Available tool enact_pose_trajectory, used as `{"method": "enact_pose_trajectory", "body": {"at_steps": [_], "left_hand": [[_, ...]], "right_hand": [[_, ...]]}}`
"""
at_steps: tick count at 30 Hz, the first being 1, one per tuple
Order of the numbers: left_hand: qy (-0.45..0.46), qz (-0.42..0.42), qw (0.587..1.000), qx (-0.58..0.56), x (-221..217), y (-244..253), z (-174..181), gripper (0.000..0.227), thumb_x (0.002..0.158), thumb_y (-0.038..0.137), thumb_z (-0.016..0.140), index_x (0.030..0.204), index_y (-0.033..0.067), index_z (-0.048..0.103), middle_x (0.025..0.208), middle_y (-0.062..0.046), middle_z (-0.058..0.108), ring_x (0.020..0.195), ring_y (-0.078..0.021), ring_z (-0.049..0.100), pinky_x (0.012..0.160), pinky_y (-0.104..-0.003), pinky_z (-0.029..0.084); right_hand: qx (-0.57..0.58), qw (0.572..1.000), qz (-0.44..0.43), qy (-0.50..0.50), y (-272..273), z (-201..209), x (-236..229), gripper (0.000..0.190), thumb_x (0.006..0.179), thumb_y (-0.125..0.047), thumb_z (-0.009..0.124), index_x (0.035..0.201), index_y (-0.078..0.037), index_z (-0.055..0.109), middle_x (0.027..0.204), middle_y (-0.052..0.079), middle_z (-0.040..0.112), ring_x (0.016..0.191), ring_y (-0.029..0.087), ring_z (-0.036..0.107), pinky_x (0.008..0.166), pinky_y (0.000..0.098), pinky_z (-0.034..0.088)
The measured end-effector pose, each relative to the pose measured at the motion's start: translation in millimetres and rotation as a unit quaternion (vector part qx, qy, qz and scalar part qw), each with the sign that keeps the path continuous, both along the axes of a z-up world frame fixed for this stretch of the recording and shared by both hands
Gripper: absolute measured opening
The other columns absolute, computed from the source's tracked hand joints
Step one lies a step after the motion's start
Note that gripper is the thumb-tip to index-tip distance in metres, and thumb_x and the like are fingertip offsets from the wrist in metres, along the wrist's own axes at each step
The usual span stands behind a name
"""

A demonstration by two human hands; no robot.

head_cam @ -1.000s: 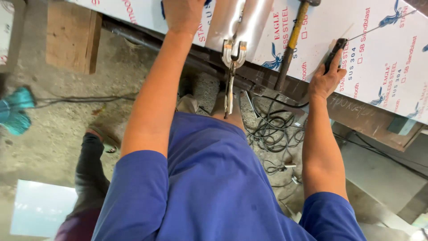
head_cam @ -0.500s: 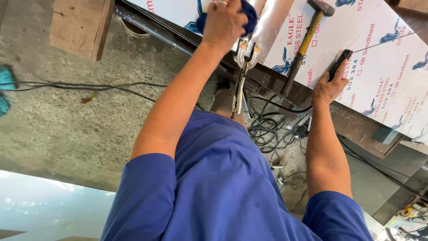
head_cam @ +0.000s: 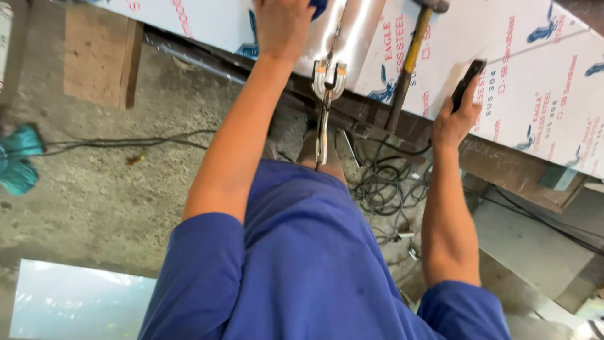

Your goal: The person TIG-welds a stainless steel pipe clamped to a workbench, striking an arc along the joint in several passes. Between welds they wipe the pipe with a blue cloth, tap the weld with a hammer, and reposition the locking clamp before resuming welding.

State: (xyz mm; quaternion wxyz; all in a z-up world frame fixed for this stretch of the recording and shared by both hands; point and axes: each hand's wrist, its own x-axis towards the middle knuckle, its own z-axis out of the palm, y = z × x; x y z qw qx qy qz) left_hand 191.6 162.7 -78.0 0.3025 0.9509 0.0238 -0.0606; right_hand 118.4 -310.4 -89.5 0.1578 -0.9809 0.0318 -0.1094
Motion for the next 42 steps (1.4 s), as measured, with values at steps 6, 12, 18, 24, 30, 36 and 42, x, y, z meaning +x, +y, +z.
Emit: {"method": "enact_pose_trajectory", "body": {"at_steps": [6,12,18,24,30,36,42], "left_hand": [[0.004,-0.001,0.987,-0.159,-111,-31,78,0.043,0.097,0.046,0.077,0.109,0.0055,0.070,0.125,-0.016,0.064,0.109,-0.0294,0.065,0.095,-0.041,0.055],[0.113,-0.074,0.805,-0.578,-206,-102,19,0.051,0.077,0.018,0.084,0.120,-0.0011,0.063,0.116,-0.013,0.067,0.108,-0.0234,0.065,0.093,-0.039,0.054],[0.218,0.174,0.612,-0.740,-240,-79,45,0.016,0.089,0.006,0.077,0.102,0.0056,0.067,0.091,-0.008,0.070,0.080,-0.0177,0.068,0.075,-0.033,0.053],[0.095,0.209,0.613,-0.756,-252,-69,40,0.009,0.090,0.007,0.079,0.088,0.0029,0.072,0.085,-0.009,0.073,0.081,-0.0182,0.069,0.081,-0.032,0.056],[0.084,0.217,0.616,-0.753,-259,-75,29,0.011,0.086,0.005,0.085,0.087,0.0022,0.074,0.110,-0.012,0.069,0.096,-0.0174,0.068,0.087,-0.031,0.055],[0.093,0.216,0.603,-0.763,-254,-73,32,0.011,0.085,0.006,0.084,0.084,0.0039,0.073,0.122,-0.014,0.071,0.115,-0.0189,0.066,0.097,-0.032,0.053],[0.109,0.216,0.572,-0.784,-256,-75,27,0.012,0.087,0.006,0.082,0.082,0.0056,0.072,0.120,-0.016,0.072,0.125,-0.0208,0.064,0.105,-0.034,0.051]], "right_hand": [[0.181,0.973,0.144,-0.008,145,121,-61,0.066,0.097,0.000,0.073,0.158,-0.010,0.050,0.109,0.010,0.067,0.095,0.023,0.060,0.089,0.0376,0.052],[0.221,0.940,0.249,0.072,258,180,-68,0.063,0.092,-0.006,0.080,0.150,-0.010,0.056,0.106,0.013,0.065,0.096,0.026,0.063,0.088,0.0358,0.054],[0.150,0.948,0.274,0.067,232,136,-28,0.038,0.097,-0.020,0.081,0.131,-0.009,0.068,0.112,0.016,0.068,0.104,0.032,0.066,0.092,0.0419,0.054],[-0.044,0.992,0.012,0.115,130,7,20,0.063,0.085,-0.036,0.083,0.124,0.005,0.055,0.108,0.035,0.057,0.096,0.049,0.060,0.080,0.0550,0.050],[0.122,0.985,-0.008,0.123,117,0,19,0.033,0.103,-0.030,0.072,0.108,0.000,0.060,0.092,0.017,0.070,0.088,0.035,0.069,0.081,0.0460,0.055],[0.229,0.951,0.041,0.205,186,98,-55,0.029,0.099,-0.021,0.064,0.117,-0.003,0.052,0.078,0.018,0.064,0.063,0.036,0.066,0.056,0.0468,0.050],[0.042,0.971,0.173,0.163,190,79,-78,0.025,0.107,-0.025,0.065,0.114,-0.003,0.057,0.081,0.024,0.067,0.075,0.046,0.066,0.062,0.0529,0.049]]}}
